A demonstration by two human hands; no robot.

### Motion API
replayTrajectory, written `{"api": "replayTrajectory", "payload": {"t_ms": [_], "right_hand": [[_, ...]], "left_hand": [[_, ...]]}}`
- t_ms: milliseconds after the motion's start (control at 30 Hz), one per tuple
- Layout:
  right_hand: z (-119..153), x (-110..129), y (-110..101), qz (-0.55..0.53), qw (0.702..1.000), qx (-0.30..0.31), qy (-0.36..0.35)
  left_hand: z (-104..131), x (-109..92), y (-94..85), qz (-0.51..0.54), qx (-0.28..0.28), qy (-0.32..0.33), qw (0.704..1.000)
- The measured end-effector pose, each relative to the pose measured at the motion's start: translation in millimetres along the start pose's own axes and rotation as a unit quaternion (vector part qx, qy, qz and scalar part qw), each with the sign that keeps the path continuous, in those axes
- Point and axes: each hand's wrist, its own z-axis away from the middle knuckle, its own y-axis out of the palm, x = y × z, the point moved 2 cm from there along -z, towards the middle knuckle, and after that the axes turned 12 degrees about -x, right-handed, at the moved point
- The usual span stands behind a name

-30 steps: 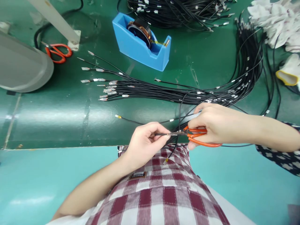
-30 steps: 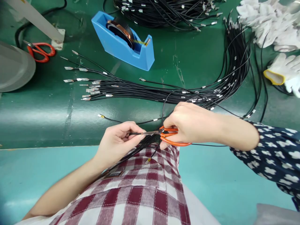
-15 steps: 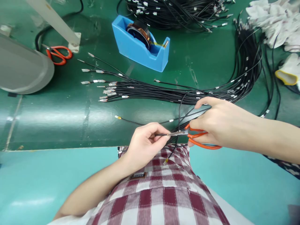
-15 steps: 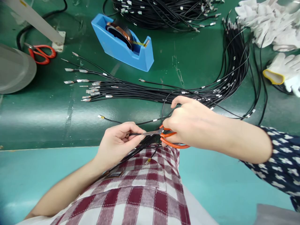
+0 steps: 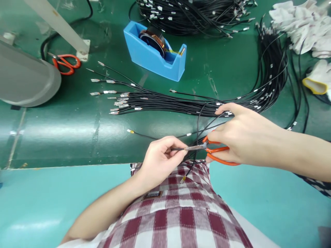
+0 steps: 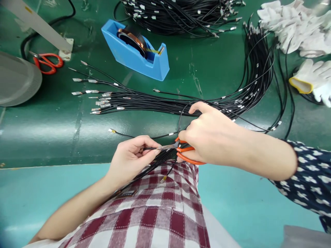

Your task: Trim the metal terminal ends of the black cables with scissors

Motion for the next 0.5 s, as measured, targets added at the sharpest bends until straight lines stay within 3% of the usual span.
{"api": "replayTrajectory", "payload": {"t_ms": [233,500], "right_hand": [[-0.8,4.6,-0.9,0.001,0.999,0.035,0.006],[1.8,-2.4,11.8,-0.114,0.985,0.066,0.108]], "left_hand": [[0.2,-1.8,0.3,-0.02,-0.001,0.033,0.999],[0.6,-1.3,0.2,-0.02,0.001,0.048,0.999]]}}
